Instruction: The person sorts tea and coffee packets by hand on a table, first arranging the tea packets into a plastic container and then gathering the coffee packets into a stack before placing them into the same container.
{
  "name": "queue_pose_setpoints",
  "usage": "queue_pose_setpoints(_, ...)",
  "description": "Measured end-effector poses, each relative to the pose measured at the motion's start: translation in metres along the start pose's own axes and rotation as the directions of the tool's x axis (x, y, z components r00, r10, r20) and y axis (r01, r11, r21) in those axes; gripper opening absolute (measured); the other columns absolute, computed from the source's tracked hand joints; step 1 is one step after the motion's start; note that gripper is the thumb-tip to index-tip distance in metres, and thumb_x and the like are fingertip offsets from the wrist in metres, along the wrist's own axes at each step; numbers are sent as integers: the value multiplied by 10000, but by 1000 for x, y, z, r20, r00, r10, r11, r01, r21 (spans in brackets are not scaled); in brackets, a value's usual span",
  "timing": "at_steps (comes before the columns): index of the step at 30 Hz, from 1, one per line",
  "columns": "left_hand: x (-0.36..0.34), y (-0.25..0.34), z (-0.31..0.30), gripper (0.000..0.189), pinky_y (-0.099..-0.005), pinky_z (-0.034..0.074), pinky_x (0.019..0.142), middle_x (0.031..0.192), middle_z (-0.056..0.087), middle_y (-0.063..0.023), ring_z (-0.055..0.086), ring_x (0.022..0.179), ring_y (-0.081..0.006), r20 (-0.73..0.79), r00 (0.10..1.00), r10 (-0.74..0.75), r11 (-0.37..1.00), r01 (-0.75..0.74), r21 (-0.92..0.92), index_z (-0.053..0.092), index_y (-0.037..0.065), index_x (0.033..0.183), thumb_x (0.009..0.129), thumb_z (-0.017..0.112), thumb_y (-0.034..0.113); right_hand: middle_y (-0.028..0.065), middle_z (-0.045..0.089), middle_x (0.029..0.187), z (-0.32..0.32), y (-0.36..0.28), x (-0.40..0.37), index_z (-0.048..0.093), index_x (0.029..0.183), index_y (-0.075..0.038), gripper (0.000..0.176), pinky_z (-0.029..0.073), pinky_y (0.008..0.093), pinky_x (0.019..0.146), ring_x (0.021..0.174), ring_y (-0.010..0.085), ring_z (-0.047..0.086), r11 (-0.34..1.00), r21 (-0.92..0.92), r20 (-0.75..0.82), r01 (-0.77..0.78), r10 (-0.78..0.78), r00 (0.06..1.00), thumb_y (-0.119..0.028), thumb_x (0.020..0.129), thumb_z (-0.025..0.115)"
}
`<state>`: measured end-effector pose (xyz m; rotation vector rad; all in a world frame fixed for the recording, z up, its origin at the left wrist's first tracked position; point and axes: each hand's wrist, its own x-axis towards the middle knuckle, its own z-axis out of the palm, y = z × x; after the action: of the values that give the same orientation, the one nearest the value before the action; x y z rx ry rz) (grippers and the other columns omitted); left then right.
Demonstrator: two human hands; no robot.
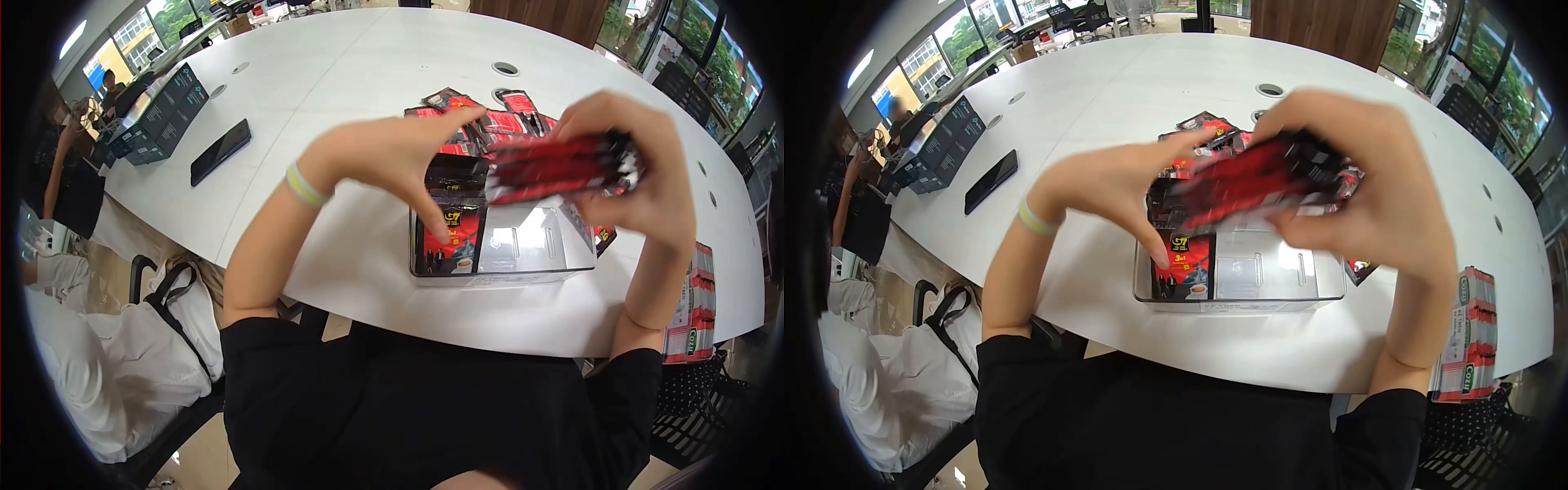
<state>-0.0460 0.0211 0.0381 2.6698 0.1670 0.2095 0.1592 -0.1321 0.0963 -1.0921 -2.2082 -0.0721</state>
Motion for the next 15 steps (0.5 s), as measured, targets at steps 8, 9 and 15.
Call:
queue_pose_setpoints(8, -17, 2, 18, 583, -327, 445, 810, 1029, 591, -147, 571, 919, -289, -90, 995, -42, 993, 31, -117, 523, 26, 1112, 582, 718, 168, 101, 552, 703, 55, -26, -1, 525, 842, -22, 336, 437, 351, 552, 647, 291, 563, 989, 90, 269, -114, 86, 959, -76, 544, 670)
queue_pose_setpoints(9, -17, 2, 18, 583, -327, 445, 810, 1029, 591, -147, 571, 919, -289, -87, 995, -41, 992, 31, -119, 523, 26, 1112, 582, 718, 168, 113, 545, 707, 61, -23, -2, 509, 830, -10, 316, 436, 367, 554, 654, 300, 564, 990, 84, 299, -114, 84, 951, -80, 563, 662)
queue_pose_setpoints(15, -16, -19, 21, 443, -343, 426, 868, 1031, 608, -123, 573, 960, -254, -282, 934, 220, 934, -285, -216, 589, 23, 1053, 637, 696, 130, 133, 534, 725, 76, -21, -5, 478, 834, 5, 320, 433, 398, 558, 657, 318, 555, 992, 81, 362, -100, 64, 930, -71, 588, 667)
